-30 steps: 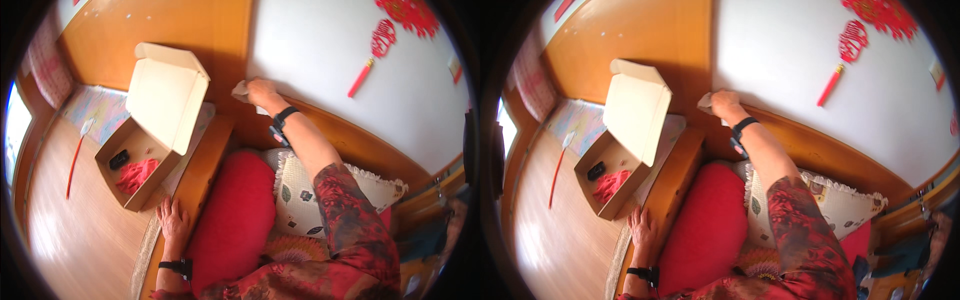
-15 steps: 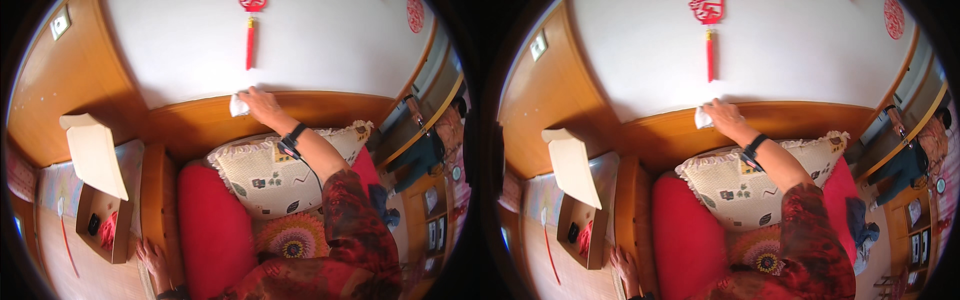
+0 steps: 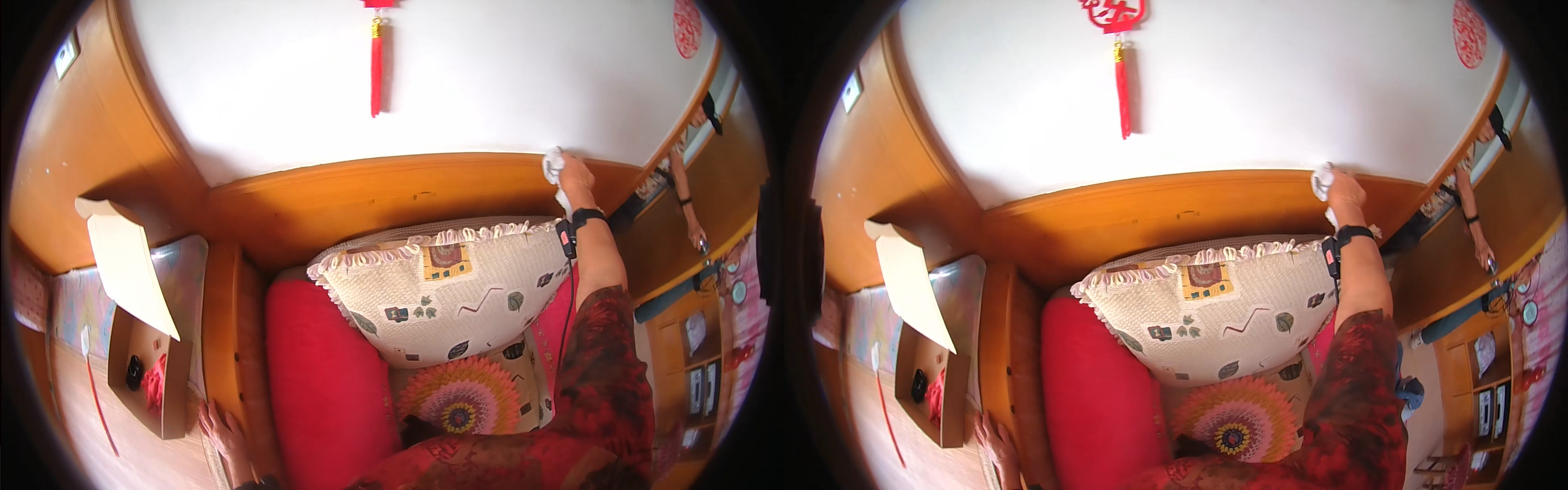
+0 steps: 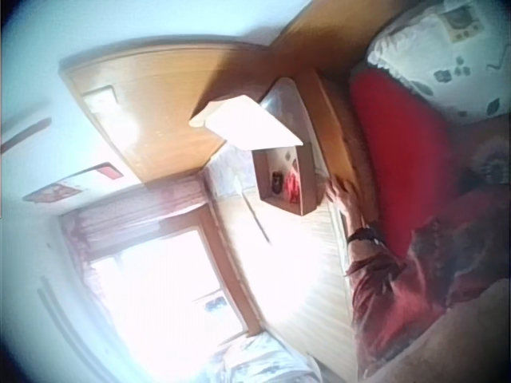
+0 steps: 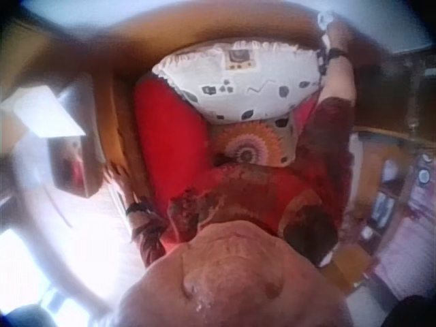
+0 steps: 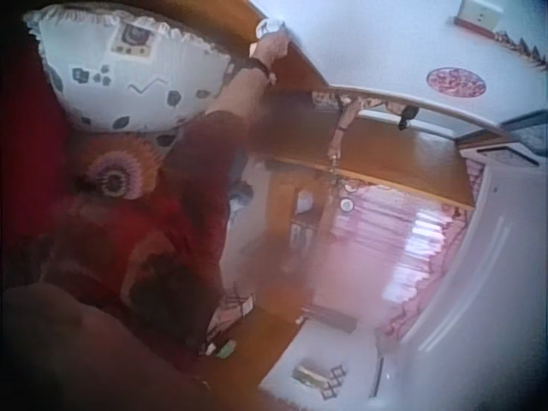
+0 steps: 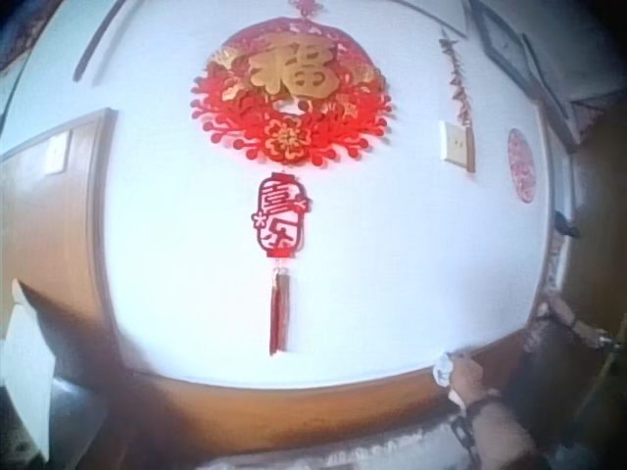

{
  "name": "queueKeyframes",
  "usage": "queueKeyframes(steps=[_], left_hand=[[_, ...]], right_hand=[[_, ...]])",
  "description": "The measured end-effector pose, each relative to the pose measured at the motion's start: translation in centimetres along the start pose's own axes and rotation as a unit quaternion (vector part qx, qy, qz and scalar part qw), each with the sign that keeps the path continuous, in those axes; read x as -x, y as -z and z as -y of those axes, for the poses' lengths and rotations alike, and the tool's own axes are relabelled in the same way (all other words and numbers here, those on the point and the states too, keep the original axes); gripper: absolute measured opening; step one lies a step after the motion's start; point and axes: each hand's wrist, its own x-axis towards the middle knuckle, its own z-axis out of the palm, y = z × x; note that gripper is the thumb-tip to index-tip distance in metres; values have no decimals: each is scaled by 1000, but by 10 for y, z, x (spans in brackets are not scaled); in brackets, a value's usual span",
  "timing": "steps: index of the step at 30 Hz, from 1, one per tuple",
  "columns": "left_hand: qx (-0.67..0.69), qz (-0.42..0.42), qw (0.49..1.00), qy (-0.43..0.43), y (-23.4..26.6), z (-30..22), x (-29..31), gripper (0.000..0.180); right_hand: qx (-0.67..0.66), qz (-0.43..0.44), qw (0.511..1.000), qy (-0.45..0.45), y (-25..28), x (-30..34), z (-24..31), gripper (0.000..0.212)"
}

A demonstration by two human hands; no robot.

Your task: The person wipes the edges of a raised wooden platform and various parts of a wooden headboard and wall-mounted switch with a white cloth.

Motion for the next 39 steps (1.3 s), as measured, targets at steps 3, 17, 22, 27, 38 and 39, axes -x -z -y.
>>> queueKeyframes(steps=[3, 17, 22, 27, 38, 39], left_hand=[[-13, -2, 1000, 19, 4, 3, 2, 45], [18, -12, 999, 38, 13, -11, -3, 46], [49, -14, 998, 34, 14, -15, -4, 45], [69, -19, 997, 28, 11, -16, -6, 44], [71, 4, 996, 49, 23, -22, -9, 42], [75, 7, 996, 50, 25, -24, -11, 42]], right_hand=[[-8, 1, 1000, -24, -4, 0, 9, 32], [-110, -86, 939, 313, 41, 122, 195, 36], [-179, -168, 850, 466, 42, 194, 335, 26], [-305, -246, 727, 564, 42, 250, 442, 22], [-194, -175, 738, 622, -15, 326, 573, 24], [-155, -188, 749, 616, -27, 330, 581, 18]])
